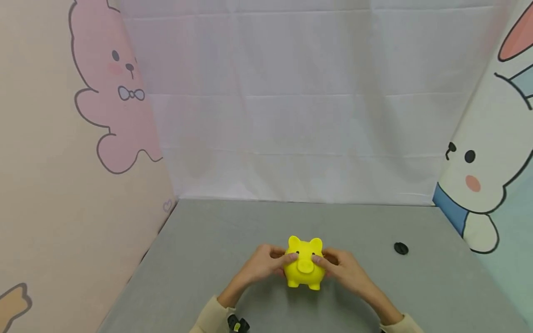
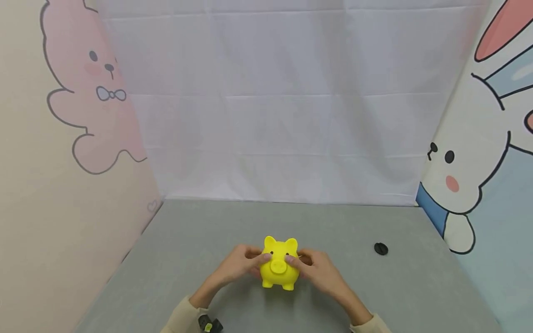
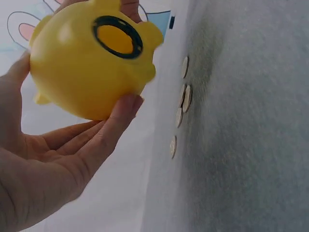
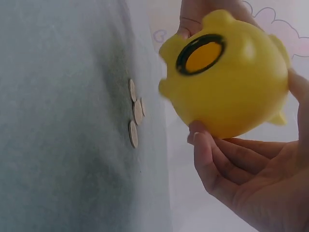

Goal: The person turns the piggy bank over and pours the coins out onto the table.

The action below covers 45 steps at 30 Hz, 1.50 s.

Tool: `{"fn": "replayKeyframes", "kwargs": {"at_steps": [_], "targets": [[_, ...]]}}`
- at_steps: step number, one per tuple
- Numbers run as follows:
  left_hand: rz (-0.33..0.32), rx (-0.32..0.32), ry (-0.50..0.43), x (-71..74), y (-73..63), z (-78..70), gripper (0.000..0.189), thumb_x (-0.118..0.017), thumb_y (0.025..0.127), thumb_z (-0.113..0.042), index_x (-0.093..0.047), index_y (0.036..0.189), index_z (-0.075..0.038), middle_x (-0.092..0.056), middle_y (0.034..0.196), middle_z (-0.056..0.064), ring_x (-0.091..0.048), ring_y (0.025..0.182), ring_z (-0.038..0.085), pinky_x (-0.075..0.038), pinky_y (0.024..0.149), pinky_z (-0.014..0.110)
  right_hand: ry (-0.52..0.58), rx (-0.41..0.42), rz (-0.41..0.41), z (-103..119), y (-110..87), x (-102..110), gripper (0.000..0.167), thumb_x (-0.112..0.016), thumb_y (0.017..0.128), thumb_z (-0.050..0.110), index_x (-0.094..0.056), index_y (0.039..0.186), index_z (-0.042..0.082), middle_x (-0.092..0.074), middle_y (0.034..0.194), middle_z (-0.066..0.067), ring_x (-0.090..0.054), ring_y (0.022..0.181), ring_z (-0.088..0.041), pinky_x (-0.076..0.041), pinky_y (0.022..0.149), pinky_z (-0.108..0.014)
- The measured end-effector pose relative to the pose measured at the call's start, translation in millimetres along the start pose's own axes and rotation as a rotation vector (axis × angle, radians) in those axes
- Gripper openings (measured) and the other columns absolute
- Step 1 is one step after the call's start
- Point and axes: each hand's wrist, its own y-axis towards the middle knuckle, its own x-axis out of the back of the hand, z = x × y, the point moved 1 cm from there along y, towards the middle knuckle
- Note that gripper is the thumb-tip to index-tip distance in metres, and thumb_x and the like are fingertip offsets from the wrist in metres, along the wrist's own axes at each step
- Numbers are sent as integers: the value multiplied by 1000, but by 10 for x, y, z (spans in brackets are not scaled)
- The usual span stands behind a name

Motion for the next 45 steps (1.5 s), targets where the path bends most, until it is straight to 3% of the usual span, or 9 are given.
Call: {"fn": "replayKeyframes", "kwargs": {"at_steps": [5, 9, 13, 17, 20, 30, 35, 39, 45], "targets": [[16, -101, -4, 33, -12, 16, 76, -90, 84, -41, -60, 148, -14, -67, 145, 7, -72, 120, 22, -63, 99, 37, -39, 108, -41, -24, -17, 10, 75, -86, 87, 42, -59, 145, 4, -71, 135, -14, -70, 113, -25, -64, 90, -38], [13, -171, 8, 37, -20, -5, 91, -96, 77, -34, -52, 154, -15, -56, 156, 8, -60, 140, 30, -57, 110, 38, -52, 200, -59, -34, -10, 13, 91, -93, 78, 41, -53, 150, 1, -65, 144, -19, -67, 122, -36, -64, 93, -49], [-35, -256, 82, 13, -36, -36, 98, -98, 74, -30, -48, 157, -14, -53, 159, 6, -54, 147, 28, -53, 113, 30, -71, 288, -98, -59, -4, 7, 95, -95, 75, 40, -53, 152, 3, -63, 148, -17, -66, 125, -36, -64, 94, -45], [-132, -463, 235, -15, -50, -11, 104, -99, 71, -25, -44, 159, -11, -53, 159, 8, -56, 145, 29, -53, 113, 30, -174, 470, -217, -107, -21, -21, 103, -99, 69, 32, -49, 156, 11, -61, 152, -13, -65, 129, -31, -65, 93, -41], [-181, -550, 308, -29, -41, 18, 105, -99, 71, -22, -43, 159, -11, -53, 159, 9, -57, 143, 28, -53, 113, 30, -237, 544, -292, -142, -31, -39, 108, -101, 65, 26, -48, 158, 14, -59, 155, -12, -64, 130, -29, -65, 92, -42], [-131, -468, 281, -20, -30, -4, 102, -97, 73, -27, -44, 159, -13, -53, 159, 6, -58, 143, 25, -54, 113, 34, -177, 475, -246, -144, -21, -22, 105, -101, 67, 31, -49, 157, 15, -60, 154, -8, -64, 131, -26, -64, 95, -42], [-94, -398, 201, 4, -36, -19, 88, -92, 82, -39, -49, 157, -19, -58, 155, 2, -64, 136, 22, -58, 109, 35, -79, 420, -221, -142, -31, -12, 86, -95, 76, 32, -57, 150, 9, -67, 145, -9, -68, 118, -14, -66, 89, -43], [-92, -305, 149, -2, -26, -33, 72, -84, 89, -45, -57, 151, -20, -66, 146, 2, -71, 124, 18, -62, 102, 35, -36, 308, -199, -118, -36, -10, 66, -88, 87, 34, -63, 142, 7, -73, 132, -8, -70, 107, -10, -66, 87, -40], [-137, -169, 134, -30, 23, -65, 54, -74, 95, -54, -72, 134, -17, -78, 123, 2, -76, 98, 9, -64, 82, 26, 19, 74, -136, -59, -14, -2, 45, -75, 98, 41, -71, 129, 9, -78, 121, -7, -73, 100, -13, -64, 85, -29]]}}
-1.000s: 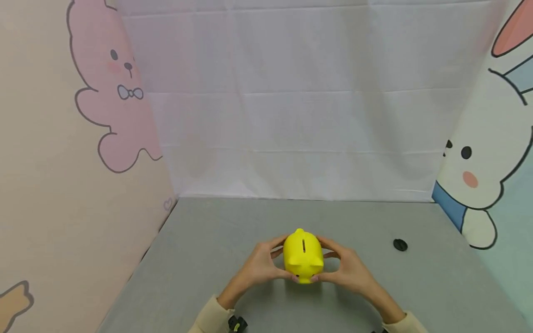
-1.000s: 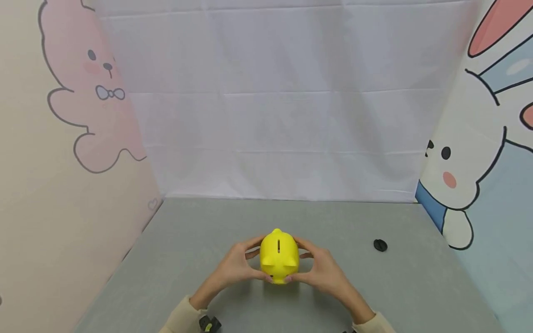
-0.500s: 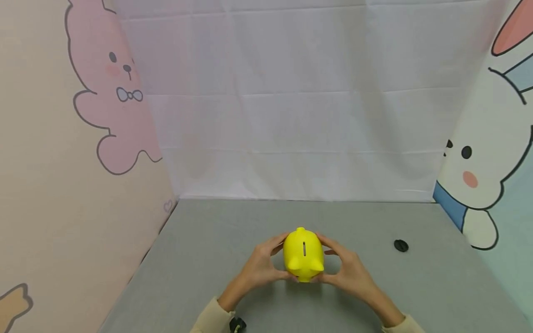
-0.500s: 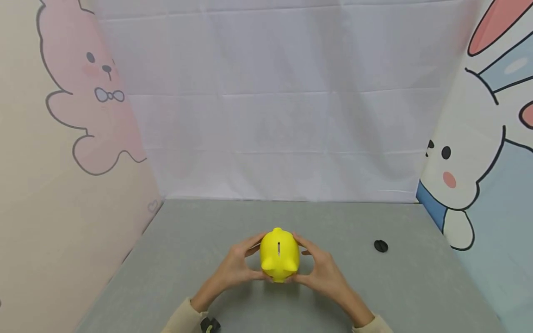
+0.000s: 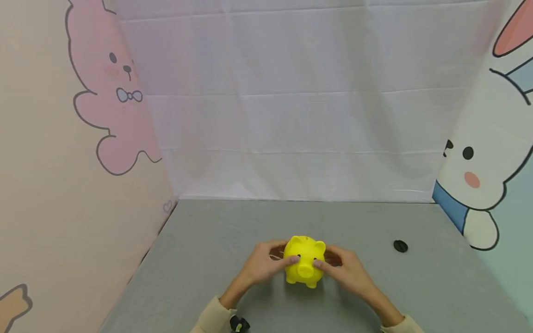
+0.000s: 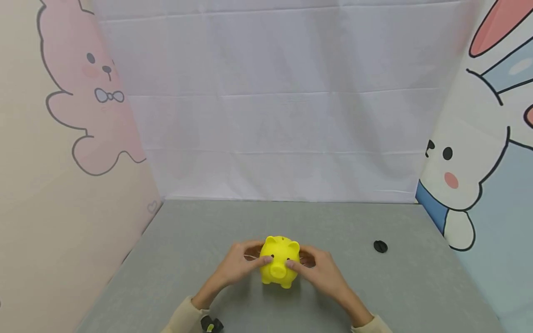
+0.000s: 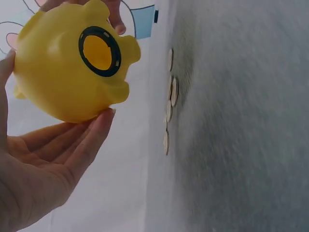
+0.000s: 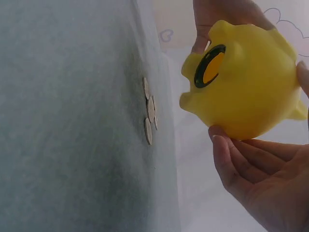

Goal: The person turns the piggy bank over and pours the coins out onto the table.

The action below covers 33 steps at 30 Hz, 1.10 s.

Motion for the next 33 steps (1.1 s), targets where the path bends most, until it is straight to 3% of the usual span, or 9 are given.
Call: {"fn": "replayKeyframes", "kwargs": {"at_steps": [6, 9, 14, 18, 21, 24, 28, 31, 33], "targets": [[22, 165, -93, -43, 13, 7, 56, -66, 96, -65, -83, 98, -11, -81, 84, 2, -77, 69, 31, -65, 61, 47, 68, -126, 80, 32, 36, 8, 48, -60, 106, 47, -76, 113, 3, -78, 98, -7, -72, 78, -18, -65, 69, -35], [39, 198, -121, -53, 5, 5, 62, -63, 97, -67, -81, 84, -9, -77, 70, 4, -74, 62, 42, -64, 58, 54, 92, -157, 120, 33, 41, 23, 54, -56, 107, 48, -76, 112, -2, -77, 93, -8, -72, 72, -23, -66, 65, -40], [60, 211, -159, -51, 6, 1, 63, -64, 96, -67, -81, 86, -6, -77, 72, 7, -75, 65, 44, -66, 61, 51, 109, -190, 141, 50, 40, 49, 56, -58, 106, 49, -75, 115, -4, -77, 95, -9, -73, 74, -25, -66, 66, -41], [89, 206, -164, -22, 6, 22, 60, -69, 94, -64, -82, 101, -7, -81, 86, 7, -77, 71, 35, -67, 66, 48, 97, -164, 149, 52, 43, 57, 52, -63, 104, 47, -74, 114, -2, -78, 98, -9, -73, 78, -23, -66, 69, -39], [106, 157, -128, 27, -11, 39, 57, -79, 90, -57, -77, 122, -9, -81, 109, 6, -78, 85, 21, -68, 75, 40, 65, -90, 141, 33, 28, 57, 49, -73, 98, 42, -72, 122, 0, -78, 112, -11, -74, 90, -19, -66, 77, -34], [126, 77, -86, 70, -34, 45, 72, -89, 83, -47, -66, 141, -11, -73, 134, 8, -74, 104, 15, -66, 87, 34, 35, 22, 128, 1, 3, 46, 62, -84, 90, 37, -65, 136, 2, -74, 129, -16, -74, 105, -21, -66, 87, -38], [161, 5, -72, 82, -57, 31, 91, -96, 77, -39, -54, 153, -11, -60, 153, 9, -68, 128, 24, -62, 102, 37, 6, 132, 98, -35, -17, 14, 82, -92, 81, 37, -57, 146, 0, -69, 139, -19, -73, 113, -29, -65, 92, -48], [136, -36, -49, 66, -75, 17, 97, -98, 73, -36, -51, 155, -12, -57, 157, 6, -60, 140, 26, -58, 108, 34, -33, 212, 47, -54, -16, -14, 89, -95, 76, 38, -56, 148, 1, -69, 140, -17, -71, 116, -28, -65, 92, -46], [88, -142, 15, 57, -98, 16, 102, -99, 71, -33, -48, 157, -12, -56, 157, 6, -58, 143, 27, -56, 110, 32, -86, 325, -13, -64, -16, -34, 95, -98, 71, 36, -55, 150, 4, -68, 142, -15, -70, 119, -25, -65, 91, -42]]}}
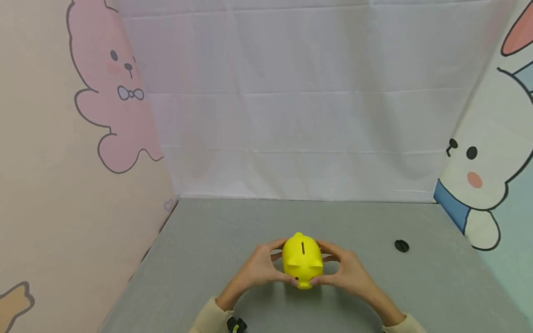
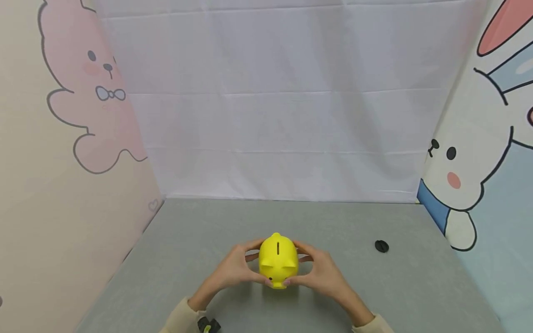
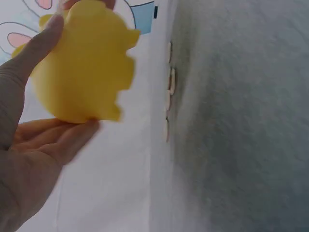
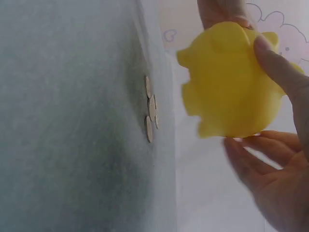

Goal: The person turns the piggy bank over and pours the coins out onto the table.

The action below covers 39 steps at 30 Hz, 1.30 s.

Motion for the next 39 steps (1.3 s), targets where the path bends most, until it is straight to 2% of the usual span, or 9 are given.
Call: {"fn": "replayKeyframes", "kwargs": {"at_steps": [4, 6, 11, 16, 21, 26, 29, 34, 39], "targets": [[-108, -218, 182, -7, -32, 27, 109, -100, 69, -29, -42, 160, -9, -55, 157, 10, -58, 142, 28, -56, 111, 35, -140, 192, -114, 0, 6, -29, 107, -102, 62, 29, -53, 154, 9, -65, 147, -14, -69, 122, -23, -66, 89, -39], [-136, -280, 238, -7, -34, 46, 110, -100, 68, -29, -42, 159, -7, -56, 156, 12, -60, 141, 29, -56, 110, 35, -175, 233, -139, -4, 14, -38, 109, -104, 59, 25, -53, 154, 8, -65, 147, -14, -70, 121, -24, -66, 88, -39], [-122, -263, 232, -15, -26, 70, 108, -101, 67, -29, -45, 157, -4, -58, 154, 12, -62, 139, 28, -56, 109, 30, -165, 219, -119, -29, 18, -51, 106, -103, 61, 31, -54, 152, 6, -66, 145, -15, -71, 118, -27, -66, 88, -39], [-100, -220, 211, -4, -26, 80, 108, -99, 69, -35, -44, 158, -6, -57, 155, 11, -61, 139, 28, -57, 109, 36, -142, 187, -102, -31, 6, -49, 104, -100, 65, 36, -53, 153, 7, -65, 147, -13, -69, 122, -27, -65, 90, -39], [-41, -117, 142, 23, -5, 59, 95, -93, 79, -44, -48, 157, -13, -60, 154, 5, -65, 133, 21, -60, 106, 39, -21, 50, -58, -4, 3, -35, 89, -96, 74, 35, -58, 149, 6, -70, 141, -10, -70, 116, -16, -66, 89, -40], [-18, 62, 56, 7, 35, 57, 64, -76, 94, -53, -64, 144, -16, -74, 132, 2, -73, 106, 8, -64, 90, 28, 60, -223, -6, 69, 38, -15, 56, -83, 91, 39, -68, 134, 7, -76, 125, -9, -74, 102, -15, -66, 87, -37], [-23, 153, -3, -30, 67, 66, 54, -68, 98, -57, -73, 132, -16, -80, 117, 0, -74, 94, 4, -63, 79, 25, 82, -383, 13, 98, 71, -9, 48, -75, 96, 45, -73, 126, 8, -78, 119, -8, -74, 98, -14, -66, 84, -35], [-31, 270, -129, -93, 105, 67, 55, -61, 100, -62, -82, 111, -13, -82, 96, 2, -75, 76, 17, -65, 68, 40, 135, -505, 22, 111, 113, -11, 47, -66, 101, 50, -77, 113, 6, -79, 102, -6, -72, 79, -18, -65, 70, -36], [-36, 356, -178, -126, 122, 72, 66, -57, 100, -68, -82, 87, -8, -76, 72, 6, -74, 63, 35, -65, 61, 47, 158, -562, 39, 121, 129, -1, 57, -60, 103, 55, -77, 107, 1, -76, 86, -6, -70, 63, -21, -64, 60, -37]]}}
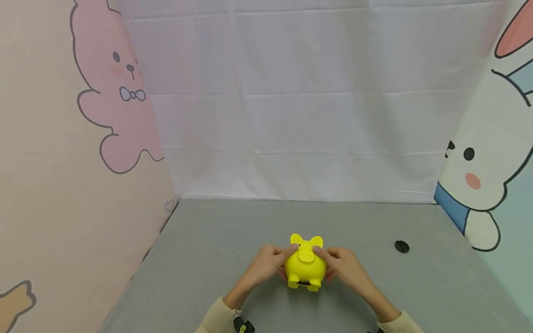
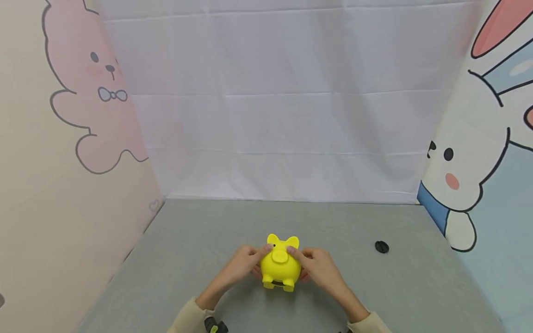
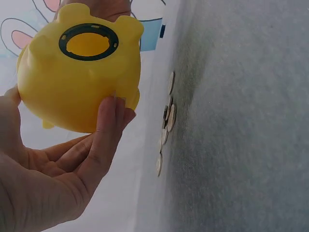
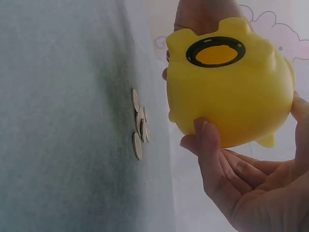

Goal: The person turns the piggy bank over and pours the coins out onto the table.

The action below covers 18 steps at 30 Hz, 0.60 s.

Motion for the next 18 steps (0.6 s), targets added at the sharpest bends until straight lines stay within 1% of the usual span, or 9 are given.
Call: {"fn": "replayKeyframes", "kwargs": {"at_steps": [2, 4, 7, 9, 12, 14, 15, 16, 18], "targets": [[4, 10, -5, 2, 6, 3, 68, -57, 99, -69, -82, 86, -6, -76, 71, 7, -74, 63, 36, -65, 61, 46, 12, -4, 21, 8, -1, 10, 58, -59, 104, 55, -76, 107, 0, -75, 86, -7, -71, 63, -21, -64, 60, -38], [18, 1, -10, 13, 9, 6, 66, -59, 99, -67, -82, 96, -5, -79, 79, 7, -75, 66, 33, -66, 64, 45, 14, 12, 44, 16, -2, 26, 56, -60, 104, 53, -75, 110, -1, -76, 89, -9, -72, 66, -23, -65, 62, -40], [37, -39, 7, 51, 0, 16, 59, -68, 96, -62, -79, 118, -9, -82, 101, 5, -77, 81, 20, -67, 73, 38, -6, 65, 64, 9, -8, 58, 53, -67, 101, 48, -71, 122, -1, -78, 106, -12, -75, 81, -22, -66, 71, -39], [52, -80, 19, 83, -16, 23, 61, -77, 91, -56, -72, 133, -12, -79, 119, 5, -76, 95, 15, -66, 82, 34, -33, 132, 72, -6, -18, 78, 56, -75, 97, 43, -68, 132, 0, -77, 120, -15, -75, 93, -23, -67, 79, -39], [67, -150, 36, 124, -59, 22, 77, -90, 82, -47, -62, 146, -13, -70, 141, 7, -72, 116, 17, -64, 94, 31, -81, 266, 79, -43, -33, 90, 69, -86, 88, 38, -62, 141, 1, -71, 134, -18, -74, 107, -23, -66, 88, -40], [79, -204, 30, 138, -90, 5, 86, -94, 78, -40, -57, 151, -12, -63, 150, 9, -69, 126, 23, -63, 100, 32, -90, 364, 78, -65, -42, 83, 75, -90, 84, 36, -61, 143, 2, -69, 138, -19, -74, 108, -24, -66, 89, -42], [74, -238, 39, 142, -105, -2, 89, -96, 77, -38, -55, 152, -13, -61, 153, 8, -66, 131, 25, -61, 102, 32, -96, 412, 64, -76, -44, 75, 78, -92, 82, 35, -60, 144, 2, -69, 139, -19, -73, 109, -22, -66, 90, -43], [61, -290, 63, 143, -120, -9, 92, -96, 76, -36, -53, 154, -13, -58, 155, 9, -64, 135, 26, -60, 105, 32, -105, 470, 43, -85, -46, 67, 81, -93, 80, 35, -59, 145, 2, -69, 140, -19, -73, 112, -21, -66, 90, -43], [12, -418, 129, 144, -143, -13, 98, -98, 74, -32, -49, 156, -12, -56, 156, 10, -60, 140, 29, -57, 109, 33, -122, 589, -18, -93, -55, 50, 88, -96, 75, 32, -57, 148, 3, -67, 143, -18, -71, 117, -19, -66, 90, -42]]}}
